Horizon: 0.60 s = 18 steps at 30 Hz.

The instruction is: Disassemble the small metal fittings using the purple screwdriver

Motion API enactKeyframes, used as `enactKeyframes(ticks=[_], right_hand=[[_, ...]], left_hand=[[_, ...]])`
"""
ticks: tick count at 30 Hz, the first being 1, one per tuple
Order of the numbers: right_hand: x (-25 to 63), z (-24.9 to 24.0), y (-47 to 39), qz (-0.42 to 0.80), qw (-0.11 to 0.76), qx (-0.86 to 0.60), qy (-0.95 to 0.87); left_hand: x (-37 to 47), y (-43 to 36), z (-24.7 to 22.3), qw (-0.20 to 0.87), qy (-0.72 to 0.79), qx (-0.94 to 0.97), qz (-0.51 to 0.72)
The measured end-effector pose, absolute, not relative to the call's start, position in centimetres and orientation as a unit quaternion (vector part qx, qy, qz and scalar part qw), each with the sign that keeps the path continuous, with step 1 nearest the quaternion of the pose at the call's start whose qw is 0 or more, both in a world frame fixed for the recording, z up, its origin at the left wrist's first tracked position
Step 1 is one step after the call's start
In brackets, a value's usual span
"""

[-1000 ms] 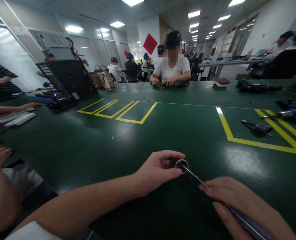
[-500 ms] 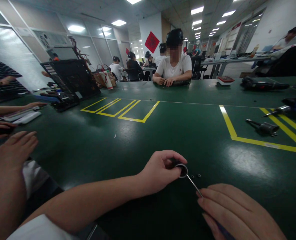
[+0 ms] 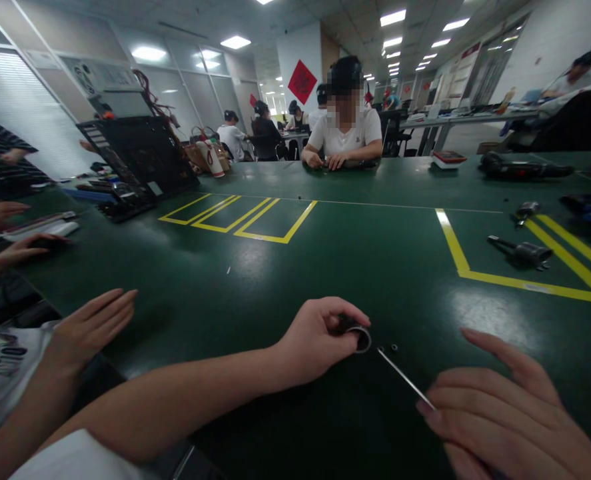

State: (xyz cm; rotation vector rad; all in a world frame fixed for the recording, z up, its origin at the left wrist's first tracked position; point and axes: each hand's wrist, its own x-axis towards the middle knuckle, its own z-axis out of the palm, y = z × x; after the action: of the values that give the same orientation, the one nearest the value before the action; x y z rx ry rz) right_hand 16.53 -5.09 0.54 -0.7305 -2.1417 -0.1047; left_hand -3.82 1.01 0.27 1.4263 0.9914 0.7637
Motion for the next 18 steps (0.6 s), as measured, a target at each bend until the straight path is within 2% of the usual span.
enactKeyframes(ticks=[4, 7, 18], right_hand=[[17.7, 0.3, -5.0, 0.061, 0.437, -0.432, -0.786], [18.0, 0.1, -4.4, 0.074, 0.440, -0.493, -0.747], [17.9, -0.3, -3.7, 0.102, 0.409, -0.517, -0.745]], left_hand=[[-4.0, 1.3, 0.5, 0.608, 0.431, 0.587, 0.316], [-4.1, 1.4, 1.0, 0.637, 0.433, 0.560, 0.307], [-4.3, 1.4, 1.8, 0.668, 0.436, 0.521, 0.304]])
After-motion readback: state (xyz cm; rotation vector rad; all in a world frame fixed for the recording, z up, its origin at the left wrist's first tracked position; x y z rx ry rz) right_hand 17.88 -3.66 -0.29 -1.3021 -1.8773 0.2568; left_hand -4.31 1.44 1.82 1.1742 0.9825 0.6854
